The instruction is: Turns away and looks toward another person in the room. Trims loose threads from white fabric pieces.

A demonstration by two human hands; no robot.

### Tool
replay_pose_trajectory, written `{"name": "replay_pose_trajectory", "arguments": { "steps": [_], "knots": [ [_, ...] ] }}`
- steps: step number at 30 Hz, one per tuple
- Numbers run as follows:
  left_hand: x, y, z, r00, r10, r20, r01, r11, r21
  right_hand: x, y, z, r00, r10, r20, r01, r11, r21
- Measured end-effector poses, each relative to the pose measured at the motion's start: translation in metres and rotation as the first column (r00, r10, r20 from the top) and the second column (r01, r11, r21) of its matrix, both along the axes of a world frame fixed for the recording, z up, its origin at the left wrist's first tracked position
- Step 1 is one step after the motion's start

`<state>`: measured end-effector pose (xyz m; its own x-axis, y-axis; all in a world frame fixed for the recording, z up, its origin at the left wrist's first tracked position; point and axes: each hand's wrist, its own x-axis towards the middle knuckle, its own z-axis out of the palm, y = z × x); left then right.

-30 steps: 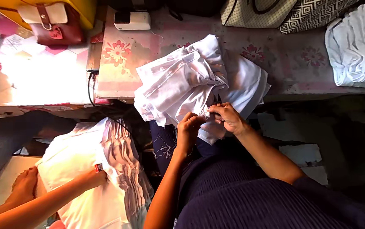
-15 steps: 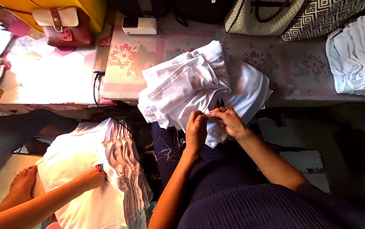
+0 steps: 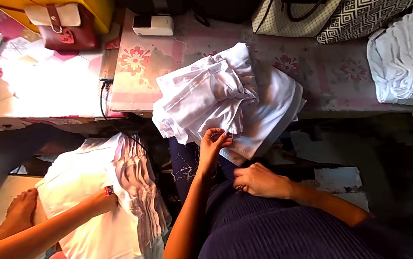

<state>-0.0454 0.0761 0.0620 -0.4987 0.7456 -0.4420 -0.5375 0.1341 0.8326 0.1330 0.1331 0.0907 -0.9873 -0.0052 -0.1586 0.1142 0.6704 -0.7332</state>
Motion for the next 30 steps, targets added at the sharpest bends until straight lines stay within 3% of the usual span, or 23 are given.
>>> {"name": "replay_pose_trajectory", "arguments": {
  "steps": [1,3,5,7,10,12,13,14,16,19,21,26,28,30],
  "knots": [
    [0.002,0.001,0.0,1.0,0.018,-0.003,-0.018,1.0,-0.012,-0.001,0.005,0.005,0.999,0.004,0.035,-0.002,0.999,-0.041],
    [0.005,0.003,-0.001,0.997,0.08,-0.004,-0.08,0.996,-0.029,-0.005,0.021,0.012,0.964,-0.261,-0.052,0.254,0.961,-0.109],
    [0.009,0.004,-0.003,0.984,0.175,0.036,-0.175,0.984,-0.02,-0.021,0.042,0.014,0.797,-0.597,-0.089,0.584,0.8,-0.142],
    [0.013,0.007,-0.007,0.959,0.272,0.074,-0.274,0.962,0.014,-0.039,0.065,0.006,0.648,-0.762,-0.009,0.755,0.644,-0.12],
    [0.015,0.007,-0.008,0.945,0.323,0.046,-0.326,0.942,0.076,-0.058,0.078,-0.015,0.576,-0.77,0.274,0.81,0.492,-0.32],
    [0.016,-0.001,-0.011,0.921,0.325,-0.214,-0.302,0.944,0.13,-0.063,0.074,-0.02,0.569,-0.729,0.382,0.781,0.332,-0.53],
    [0.018,-0.006,-0.013,0.848,0.317,-0.424,-0.274,0.948,0.161,-0.064,0.071,-0.019,0.562,-0.729,0.39,0.769,0.288,-0.57],
    [0.019,-0.009,-0.013,0.733,0.31,-0.605,-0.235,0.951,0.202,-0.065,0.069,-0.017,0.551,-0.742,0.381,0.765,0.268,-0.585],
    [0.024,-0.01,-0.006,0.555,0.281,-0.783,-0.153,0.96,0.236,-0.065,0.064,-0.011,0.522,-0.78,0.345,0.763,0.246,-0.598],
    [0.029,0.001,-0.008,0.423,0.272,-0.864,-0.088,0.962,0.26,-0.066,0.056,-0.007,0.492,-0.832,0.258,0.75,0.255,-0.61],
    [0.028,0.008,-0.014,0.348,0.291,-0.891,-0.098,0.957,0.274,-0.066,0.054,-0.008,0.482,-0.861,0.162,0.75,0.31,-0.584],
    [0.028,0.005,-0.008,0.216,0.276,-0.937,-0.141,0.958,0.249,-0.062,0.052,-0.012,0.468,-0.883,-0.039,0.808,0.445,-0.386],
    [0.029,0.004,0.002,0.287,0.263,-0.921,-0.135,0.963,0.233,-0.062,0.053,-0.011,0.476,-0.879,0.009,0.809,0.434,-0.397],
    [0.021,0.005,0.003,0.548,0.173,-0.818,-0.117,0.985,0.13,-0.064,0.052,-0.011,0.472,-0.879,0.07,0.776,0.376,-0.507]
  ]
}}
